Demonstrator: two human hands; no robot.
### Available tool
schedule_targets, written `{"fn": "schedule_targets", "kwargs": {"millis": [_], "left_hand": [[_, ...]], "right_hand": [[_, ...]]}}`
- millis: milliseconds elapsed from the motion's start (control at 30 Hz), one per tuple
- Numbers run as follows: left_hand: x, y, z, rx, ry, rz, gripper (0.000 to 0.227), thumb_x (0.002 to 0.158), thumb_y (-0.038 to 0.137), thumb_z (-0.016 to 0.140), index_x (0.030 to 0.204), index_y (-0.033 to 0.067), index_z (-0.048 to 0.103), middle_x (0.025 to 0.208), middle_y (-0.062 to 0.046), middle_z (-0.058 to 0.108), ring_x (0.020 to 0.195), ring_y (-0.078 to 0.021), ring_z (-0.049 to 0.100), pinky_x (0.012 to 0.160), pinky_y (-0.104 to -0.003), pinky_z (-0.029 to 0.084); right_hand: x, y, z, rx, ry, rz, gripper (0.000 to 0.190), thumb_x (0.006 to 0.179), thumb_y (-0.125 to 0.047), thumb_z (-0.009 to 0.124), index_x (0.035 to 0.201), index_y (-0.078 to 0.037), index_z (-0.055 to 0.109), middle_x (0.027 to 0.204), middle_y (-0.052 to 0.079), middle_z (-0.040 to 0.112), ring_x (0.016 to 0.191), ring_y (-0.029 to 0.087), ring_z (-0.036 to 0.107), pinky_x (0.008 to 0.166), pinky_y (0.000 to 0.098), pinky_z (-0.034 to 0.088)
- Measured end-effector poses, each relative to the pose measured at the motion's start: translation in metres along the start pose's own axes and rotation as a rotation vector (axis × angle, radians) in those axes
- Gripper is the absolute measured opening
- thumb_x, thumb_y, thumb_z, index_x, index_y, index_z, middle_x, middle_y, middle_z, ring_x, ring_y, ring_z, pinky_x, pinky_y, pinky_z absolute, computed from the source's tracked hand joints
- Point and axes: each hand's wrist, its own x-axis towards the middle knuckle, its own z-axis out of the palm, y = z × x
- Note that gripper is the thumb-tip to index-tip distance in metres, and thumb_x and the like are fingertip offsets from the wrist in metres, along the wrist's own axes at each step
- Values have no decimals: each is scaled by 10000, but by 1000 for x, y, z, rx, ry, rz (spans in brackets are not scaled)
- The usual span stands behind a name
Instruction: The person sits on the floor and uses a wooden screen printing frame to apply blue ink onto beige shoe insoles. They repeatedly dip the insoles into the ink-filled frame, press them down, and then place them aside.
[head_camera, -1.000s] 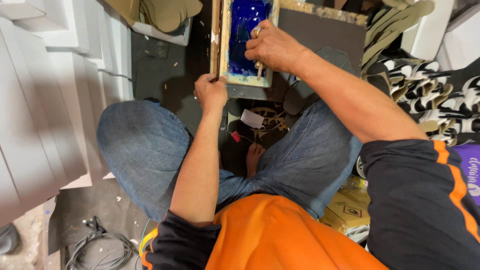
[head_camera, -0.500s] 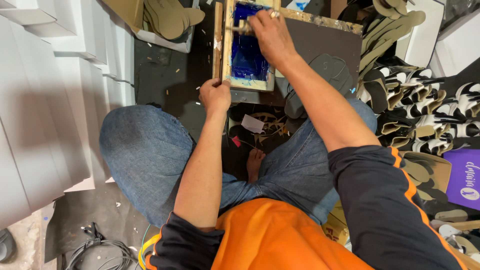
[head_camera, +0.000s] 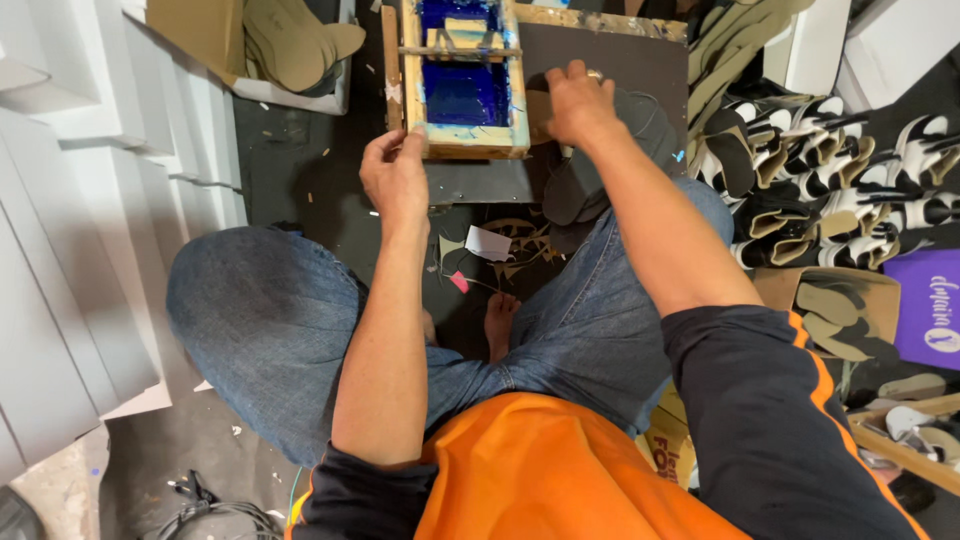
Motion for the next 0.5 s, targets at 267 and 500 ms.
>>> {"fn": "schedule_targets", "kwargs": {"millis": [267, 500], "left_hand": [[-7, 6, 5, -67, 14, -7, 304, 767, 280, 769, 986, 79, 706, 800, -17, 638, 602, -102, 540, 557, -267, 468], [-10, 9, 1, -89, -16, -16, 303, 804, 264, 752, 1012, 55, 685, 811, -29, 633, 556, -108, 523, 507, -278, 459]], "right_hand": [[20, 13, 27, 114, -101, 105, 340, 943, -86, 678, 1229, -104, 495, 1239, 198, 533, 1116, 459, 473, 956, 647, 365], [-9, 12, -26, 237, -45, 160, 275, 845, 3, 541, 1093, -67, 635, 1172, 191, 604, 1070, 413, 604, 873, 505, 529]]}}
